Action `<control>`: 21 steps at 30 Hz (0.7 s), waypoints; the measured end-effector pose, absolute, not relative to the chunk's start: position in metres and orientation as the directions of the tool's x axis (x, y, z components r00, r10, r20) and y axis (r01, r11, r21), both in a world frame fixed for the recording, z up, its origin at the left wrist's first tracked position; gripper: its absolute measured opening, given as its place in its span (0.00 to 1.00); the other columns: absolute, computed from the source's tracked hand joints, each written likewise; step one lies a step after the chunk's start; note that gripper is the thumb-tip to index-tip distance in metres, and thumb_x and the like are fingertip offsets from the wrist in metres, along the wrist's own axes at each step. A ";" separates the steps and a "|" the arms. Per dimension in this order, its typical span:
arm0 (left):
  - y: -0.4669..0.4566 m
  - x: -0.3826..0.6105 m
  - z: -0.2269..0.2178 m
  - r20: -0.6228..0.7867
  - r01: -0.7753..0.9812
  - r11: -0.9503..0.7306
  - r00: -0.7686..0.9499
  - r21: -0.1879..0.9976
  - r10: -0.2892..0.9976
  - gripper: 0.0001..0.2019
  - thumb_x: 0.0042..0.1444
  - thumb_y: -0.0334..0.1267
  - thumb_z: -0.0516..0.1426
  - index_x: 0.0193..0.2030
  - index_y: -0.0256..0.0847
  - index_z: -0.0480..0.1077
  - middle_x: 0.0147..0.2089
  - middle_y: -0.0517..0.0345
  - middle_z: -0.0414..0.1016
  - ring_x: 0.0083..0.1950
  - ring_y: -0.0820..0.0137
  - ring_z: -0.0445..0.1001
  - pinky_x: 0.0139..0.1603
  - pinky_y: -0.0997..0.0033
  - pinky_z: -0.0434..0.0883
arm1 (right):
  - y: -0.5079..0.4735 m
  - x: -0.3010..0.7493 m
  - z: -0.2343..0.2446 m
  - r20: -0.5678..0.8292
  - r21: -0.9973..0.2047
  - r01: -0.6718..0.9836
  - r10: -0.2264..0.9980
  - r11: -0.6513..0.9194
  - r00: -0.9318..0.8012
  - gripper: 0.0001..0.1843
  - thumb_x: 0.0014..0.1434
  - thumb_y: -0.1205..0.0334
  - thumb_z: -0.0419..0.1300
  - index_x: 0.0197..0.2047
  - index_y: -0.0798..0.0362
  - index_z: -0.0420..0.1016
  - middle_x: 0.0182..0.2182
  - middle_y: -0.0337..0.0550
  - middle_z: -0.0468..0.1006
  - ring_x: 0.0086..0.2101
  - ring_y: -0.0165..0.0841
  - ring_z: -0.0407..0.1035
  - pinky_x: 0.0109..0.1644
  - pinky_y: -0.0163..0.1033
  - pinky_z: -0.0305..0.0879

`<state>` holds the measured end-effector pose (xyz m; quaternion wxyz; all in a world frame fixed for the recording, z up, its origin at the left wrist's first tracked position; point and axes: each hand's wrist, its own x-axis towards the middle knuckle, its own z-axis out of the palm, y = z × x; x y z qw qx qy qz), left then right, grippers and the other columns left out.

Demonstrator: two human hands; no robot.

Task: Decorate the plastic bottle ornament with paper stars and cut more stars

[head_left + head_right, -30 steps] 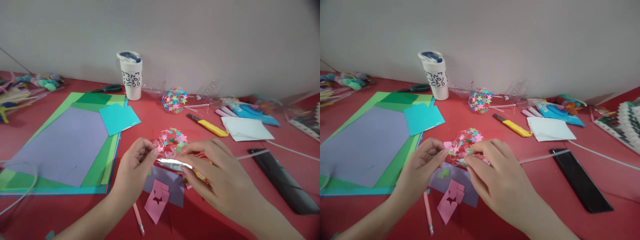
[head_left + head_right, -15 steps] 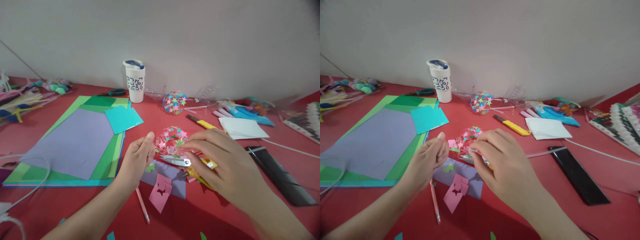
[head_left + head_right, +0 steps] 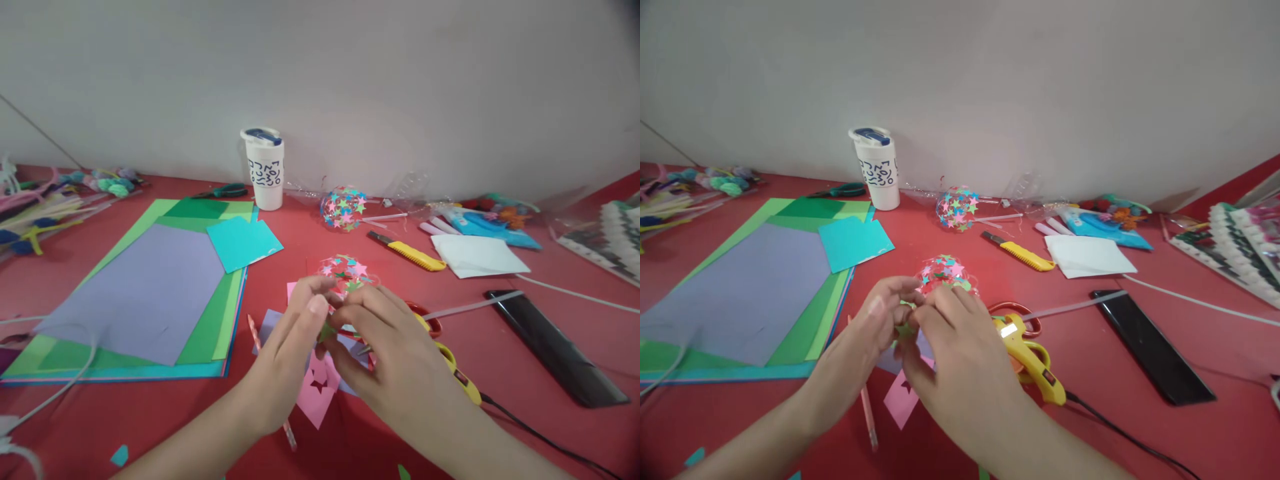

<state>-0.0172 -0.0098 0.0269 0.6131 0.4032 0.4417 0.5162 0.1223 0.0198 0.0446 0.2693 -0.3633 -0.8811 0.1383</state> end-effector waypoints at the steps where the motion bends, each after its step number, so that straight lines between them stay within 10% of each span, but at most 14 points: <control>1: -0.010 -0.017 0.027 -0.104 -0.243 0.114 0.053 0.963 0.993 0.14 0.63 0.49 0.46 0.50 0.48 0.63 0.47 0.58 0.68 0.45 0.72 0.68 0.43 0.73 0.67 | 0.021 0.123 0.045 0.377 -0.429 0.574 0.715 0.698 -0.589 0.06 0.57 0.71 0.54 0.32 0.53 0.71 0.30 0.44 0.71 0.33 0.37 0.65 0.37 0.44 0.61; 10: -0.010 -0.009 0.029 0.022 -0.148 -0.026 -0.028 0.989 0.999 0.16 0.56 0.27 0.50 0.49 0.47 0.56 0.52 0.56 0.68 0.31 0.79 0.72 0.36 0.72 0.72 | 0.025 0.132 0.052 0.378 -0.461 0.568 0.730 0.681 -0.569 0.07 0.55 0.74 0.56 0.32 0.53 0.68 0.31 0.41 0.73 0.34 0.35 0.67 0.36 0.40 0.62; 21: -0.011 -0.001 0.025 -0.314 -0.336 0.378 0.228 0.863 0.921 0.13 0.56 0.43 0.53 0.25 0.37 0.66 0.18 0.63 0.66 0.16 0.77 0.67 0.14 0.80 0.63 | 0.010 0.156 0.033 0.608 -0.106 0.484 0.442 0.869 -0.660 0.09 0.60 0.75 0.52 0.36 0.55 0.70 0.31 0.46 0.76 0.32 0.35 0.66 0.38 0.42 0.64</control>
